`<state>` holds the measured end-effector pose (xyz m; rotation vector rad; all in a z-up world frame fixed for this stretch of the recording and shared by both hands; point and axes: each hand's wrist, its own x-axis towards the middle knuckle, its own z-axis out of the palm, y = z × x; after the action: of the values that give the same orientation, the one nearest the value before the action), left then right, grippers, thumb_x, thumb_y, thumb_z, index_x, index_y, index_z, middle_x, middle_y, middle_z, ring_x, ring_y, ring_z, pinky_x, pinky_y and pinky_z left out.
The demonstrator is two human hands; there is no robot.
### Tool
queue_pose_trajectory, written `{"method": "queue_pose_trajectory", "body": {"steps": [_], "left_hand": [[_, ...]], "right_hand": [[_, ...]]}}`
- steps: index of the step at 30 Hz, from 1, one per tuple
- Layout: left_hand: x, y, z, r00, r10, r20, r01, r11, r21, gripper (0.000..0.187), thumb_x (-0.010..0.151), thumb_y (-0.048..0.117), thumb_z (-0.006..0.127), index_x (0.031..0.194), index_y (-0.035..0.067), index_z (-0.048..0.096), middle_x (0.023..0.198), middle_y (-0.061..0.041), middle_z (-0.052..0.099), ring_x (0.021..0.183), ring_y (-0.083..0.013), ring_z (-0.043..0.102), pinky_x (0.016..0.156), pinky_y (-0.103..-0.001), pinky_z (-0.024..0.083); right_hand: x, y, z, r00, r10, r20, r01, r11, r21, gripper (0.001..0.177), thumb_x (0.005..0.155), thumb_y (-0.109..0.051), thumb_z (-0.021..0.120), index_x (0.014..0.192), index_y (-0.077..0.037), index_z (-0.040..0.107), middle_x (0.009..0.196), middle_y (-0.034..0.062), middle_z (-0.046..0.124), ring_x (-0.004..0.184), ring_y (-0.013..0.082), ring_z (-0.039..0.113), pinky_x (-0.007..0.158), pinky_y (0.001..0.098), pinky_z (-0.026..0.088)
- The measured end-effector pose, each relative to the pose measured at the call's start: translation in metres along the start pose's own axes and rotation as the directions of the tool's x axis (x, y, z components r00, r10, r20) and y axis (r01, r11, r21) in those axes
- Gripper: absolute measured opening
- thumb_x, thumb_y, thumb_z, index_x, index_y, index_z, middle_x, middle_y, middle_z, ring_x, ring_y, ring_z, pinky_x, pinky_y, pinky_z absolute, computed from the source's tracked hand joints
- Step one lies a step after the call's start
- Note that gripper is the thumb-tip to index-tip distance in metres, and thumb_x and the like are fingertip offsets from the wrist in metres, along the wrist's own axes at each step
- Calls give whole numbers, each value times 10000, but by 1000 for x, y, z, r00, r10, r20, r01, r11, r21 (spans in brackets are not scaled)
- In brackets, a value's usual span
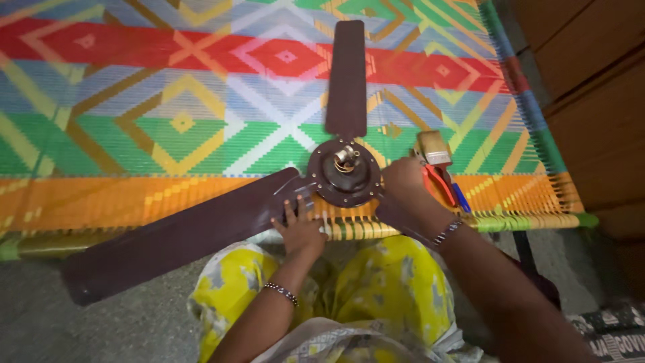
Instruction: The person uses a screwdriver to tighten screws on the central hub of a ceiling fan resting on a woven cot. They rotate the fan to access different screw locations and continue tightening throughout the clip.
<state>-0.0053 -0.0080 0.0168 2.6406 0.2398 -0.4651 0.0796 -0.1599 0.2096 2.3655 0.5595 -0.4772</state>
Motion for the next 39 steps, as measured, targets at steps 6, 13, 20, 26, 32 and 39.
{"method": "queue_pose_trajectory", "body": {"steps": [6, 13, 20, 26, 32, 39], "left_hand": [[5, 1, 0, 999, -13, 47, 13, 1000, 2, 412, 866, 420, 745, 1264, 316, 714, 1731, -94, 27, 1578, -412, -61, 1175, -764, 12], [8, 3, 12, 998, 43, -53, -42, 999, 20, 449, 852, 422, 766, 1251, 219, 725, 1719, -156, 127, 1580, -412, 44, 1175, -743, 58], [4, 0, 10, 994, 78, -73, -80, 996, -33, 491, 821, 390, 781, 1281, 236, 709, 1701, -122, 190, 1582, -364, 71, 1238, -643, 37], [3, 3, 6, 992, 108, -69, -108, 994, 0, 544, 835, 386, 787, 1339, 217, 667, 1686, -157, 197, 1570, -384, 83, 1223, -637, 48], [4, 6, 12, 993, 113, -23, -113, 994, -10, 508, 855, 385, 768, 1329, 230, 672, 1694, -150, 181, 1575, -378, 90, 1244, -615, 53], [4, 3, 20, 984, 153, -92, -155, 988, -22, 541, 837, 355, 790, 1334, 185, 660, 1684, -169, 186, 1565, -404, 90, 1223, -634, 63]], "right_hand": [[-23, 25, 46, 977, -142, -162, 146, 989, 12, 351, 886, -406, 637, 1174, -213, 694, 1078, 111, 674, 1022, 311, 680, 842, 464, 533], [-21, 32, 123, 847, 88, -524, 183, 878, 442, 637, 715, -365, 798, 1276, -130, 608, 1033, 173, 667, 940, 394, 687, 782, 488, 547], [19, -40, 183, 754, 489, -440, 276, 372, 886, 351, 903, -192, 736, 1234, -79, 712, 1078, 205, 735, 975, 370, 706, 851, 430, 550], [57, -92, 224, 792, 484, -371, 303, 216, 928, 354, 914, -143, 692, 1256, -49, 676, 1071, 208, 731, 1012, 373, 718, 858, 410, 552], [58, -104, 229, 759, 452, -468, 377, 281, 883, 326, 925, -129, 673, 1241, -49, 680, 1136, 217, 713, 1055, 397, 684, 914, 445, 531], [49, -111, 210, 779, 364, -510, 357, 412, 838, 394, 925, -155, 664, 1316, -120, 644, 1130, 191, 699, 1026, 406, 674, 862, 483, 532]]}}
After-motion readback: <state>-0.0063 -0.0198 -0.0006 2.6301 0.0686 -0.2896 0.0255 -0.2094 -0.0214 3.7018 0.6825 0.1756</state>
